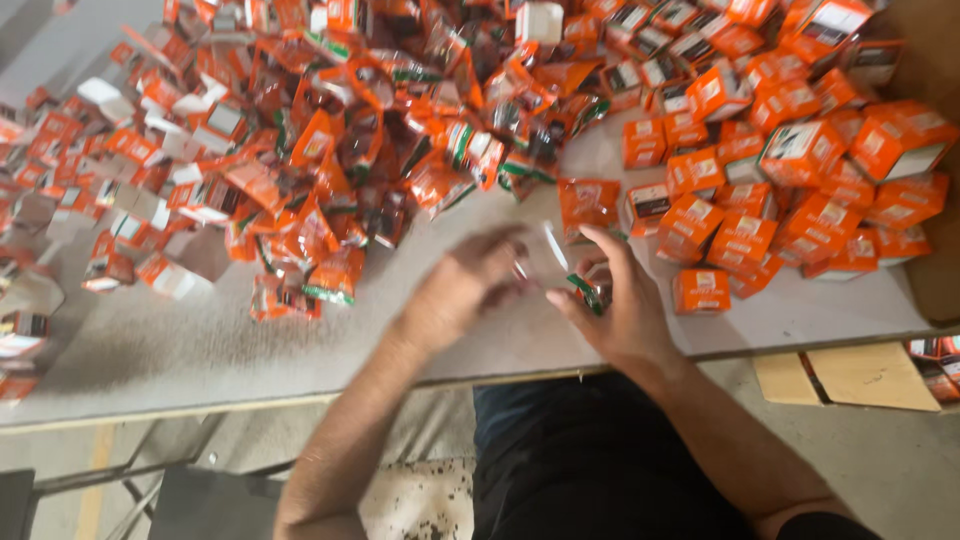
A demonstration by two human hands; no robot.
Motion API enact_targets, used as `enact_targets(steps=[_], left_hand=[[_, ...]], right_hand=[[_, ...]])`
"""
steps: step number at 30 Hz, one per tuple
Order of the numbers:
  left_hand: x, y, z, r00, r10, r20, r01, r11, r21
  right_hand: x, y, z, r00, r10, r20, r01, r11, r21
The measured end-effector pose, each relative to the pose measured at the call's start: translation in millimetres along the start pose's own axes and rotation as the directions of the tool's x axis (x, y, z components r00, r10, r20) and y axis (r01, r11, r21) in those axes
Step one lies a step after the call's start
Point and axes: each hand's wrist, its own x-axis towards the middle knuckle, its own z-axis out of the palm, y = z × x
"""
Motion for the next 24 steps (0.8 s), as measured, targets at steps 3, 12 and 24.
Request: enact_targets(steps=[3,12,24], left_hand=[[-28.8,39.3,21.3,0.993,-0.114,0.031,0.118,0.978,-0.171],[-60.5,76.4,75.4,0.922,-0.114,-0.37,0.16,0.982,0.097],[-35.8,62.9,94.0,0.824,-0.454,-0.34,0.404,0.89,-0.21]], right_hand=[[1.7,-13.2,-9.5,0.992,0.04,0.117,-0.018,0.984,-0.179],[-16.4,-2.9,-15.9,0.983,-0.074,0.168,0.122,0.948,-0.295],[-45.0,-11.7,-25.3,0.976,-0.133,0.171,0.196,0.876,-0.44]])
